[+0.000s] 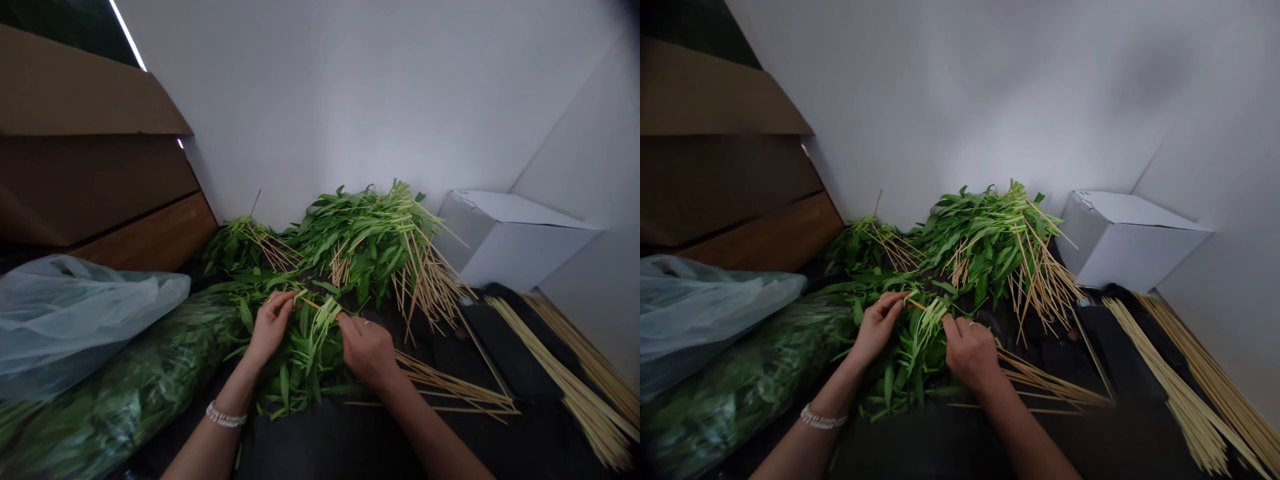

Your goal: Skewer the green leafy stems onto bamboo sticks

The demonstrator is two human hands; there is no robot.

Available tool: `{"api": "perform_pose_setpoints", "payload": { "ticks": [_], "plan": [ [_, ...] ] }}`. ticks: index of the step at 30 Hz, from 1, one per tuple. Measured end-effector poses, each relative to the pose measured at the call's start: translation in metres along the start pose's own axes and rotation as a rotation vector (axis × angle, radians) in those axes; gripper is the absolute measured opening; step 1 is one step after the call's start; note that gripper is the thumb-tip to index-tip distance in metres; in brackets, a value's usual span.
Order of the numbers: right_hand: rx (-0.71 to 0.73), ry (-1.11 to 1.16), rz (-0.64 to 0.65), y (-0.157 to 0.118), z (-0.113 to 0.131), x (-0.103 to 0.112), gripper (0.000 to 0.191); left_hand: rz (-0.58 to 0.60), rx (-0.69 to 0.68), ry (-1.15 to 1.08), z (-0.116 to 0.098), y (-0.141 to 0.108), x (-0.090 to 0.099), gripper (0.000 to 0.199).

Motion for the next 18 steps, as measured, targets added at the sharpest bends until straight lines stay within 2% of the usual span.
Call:
{"api": "perform_pose_setpoints", "payload": {
  "ticks": [6, 15, 18],
  "plan": [
    [0.001, -0.041, 0.043, -0.002, 0.000, -0.007, 0.028, 0.023, 0.254, -0.335, 0.011, -0.009, -0.011, 0.036],
    [-0.010, -0.070, 0.050, -0.003, 0.000, -0.009, 0.031, 0.070, 0.325, -0.513, 0.008, -0.015, -0.021, 0.038],
    [-0.004, -0.059, 0.055, -0.003, 0.000, -0.009, 0.031, 0.064, 0.331, -0.514, 0.010, -0.015, -0.021, 0.034]
  ]
}}
Point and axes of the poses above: each hand's wrist, its own y-axis towards the middle knuckle, its own x-axis out of the back of the hand, z = x × y, the point moved 6 cm from there along y, towards the middle knuckle, and after that the axes turned 11 degrees about -x, right-handed, at the moved point
